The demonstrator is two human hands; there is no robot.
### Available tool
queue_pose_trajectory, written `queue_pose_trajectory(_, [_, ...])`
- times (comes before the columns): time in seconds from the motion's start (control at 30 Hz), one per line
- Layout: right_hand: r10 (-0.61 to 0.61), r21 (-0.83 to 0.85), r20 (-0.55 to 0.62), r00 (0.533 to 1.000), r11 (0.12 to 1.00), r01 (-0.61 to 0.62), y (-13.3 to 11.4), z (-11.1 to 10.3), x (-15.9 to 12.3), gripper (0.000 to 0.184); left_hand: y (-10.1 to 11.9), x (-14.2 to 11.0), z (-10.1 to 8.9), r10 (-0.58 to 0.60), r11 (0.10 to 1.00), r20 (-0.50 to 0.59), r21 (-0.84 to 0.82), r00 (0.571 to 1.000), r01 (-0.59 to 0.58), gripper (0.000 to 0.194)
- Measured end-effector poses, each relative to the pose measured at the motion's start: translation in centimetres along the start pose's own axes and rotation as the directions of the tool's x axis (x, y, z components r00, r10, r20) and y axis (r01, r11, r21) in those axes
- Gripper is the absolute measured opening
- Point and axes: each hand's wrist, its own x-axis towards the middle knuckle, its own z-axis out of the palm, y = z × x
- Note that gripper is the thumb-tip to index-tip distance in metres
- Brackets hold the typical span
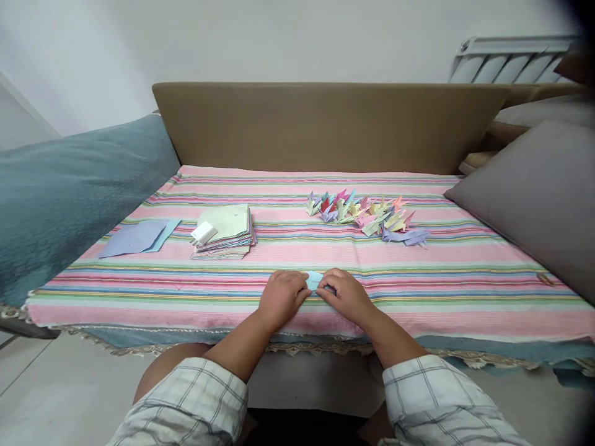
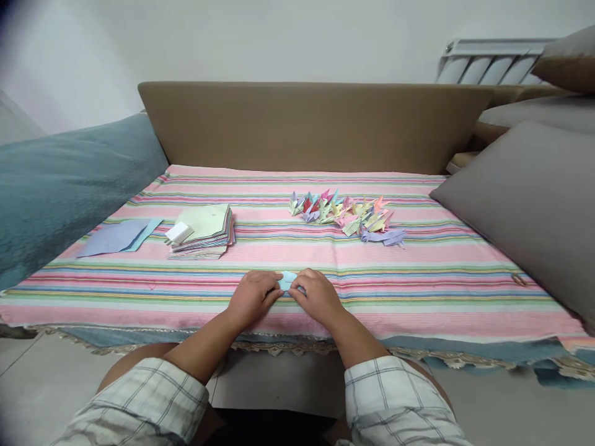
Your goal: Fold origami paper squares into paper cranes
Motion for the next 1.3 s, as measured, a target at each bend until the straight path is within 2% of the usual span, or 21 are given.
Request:
queue_pose_trajectory(0.33, [0.017, -0.011, -0.060, 0.998, 1.000, -0.018, 0.0, 0.7, 0.3, 0.014, -0.3, 0.1, 0.4, -0.086, 0.996, -0.066, 0.004, 0.994, 0.086, 0.016])
queue_pose_trajectory(0.73, [0.056, -0.168, -0.130, 0.990, 0.983, -0.078, -0.4, 1.7, 0.7, 0.015, 0.3, 0.8, 0.2, -0.186, 0.982, -0.068, 0.019, 0.980, 0.187, 0.019])
queue_pose_trajectory(0.97, [0.049, -0.210, -0.106, 0.993, 0.975, -0.071, -0.3, 1.7, 0.8, 0.014, 0.4, 0.8, 0.2, -0.213, 0.976, -0.075, 0.026, 0.974, 0.216, 0.017])
queue_pose_trajectory(1.1, [0.055, -0.201, -0.110, 0.992, 0.977, -0.077, -0.3, 1.8, 0.8, 0.014, 0.5, 0.7, 0.3, -0.213, 0.975, -0.081, 0.050, 0.974, 0.217, 0.018])
queue_pose_trajectory(1.23, [0.072, -0.139, -0.105, 0.992, 0.987, -0.086, -0.1, 1.7, 0.8, 0.002, 0.6, 0.5, 0.4, -0.215, 0.973, -0.083, 0.066, 0.973, 0.221, 0.018])
queue_pose_trajectory(1.3, [0.080, -0.107, -0.083, 0.993, 0.990, -0.089, -0.1, 1.4, 0.8, 0.004, 0.7, 0.6, 0.3, -0.223, 0.973, -0.084, 0.050, 0.971, 0.227, 0.014])
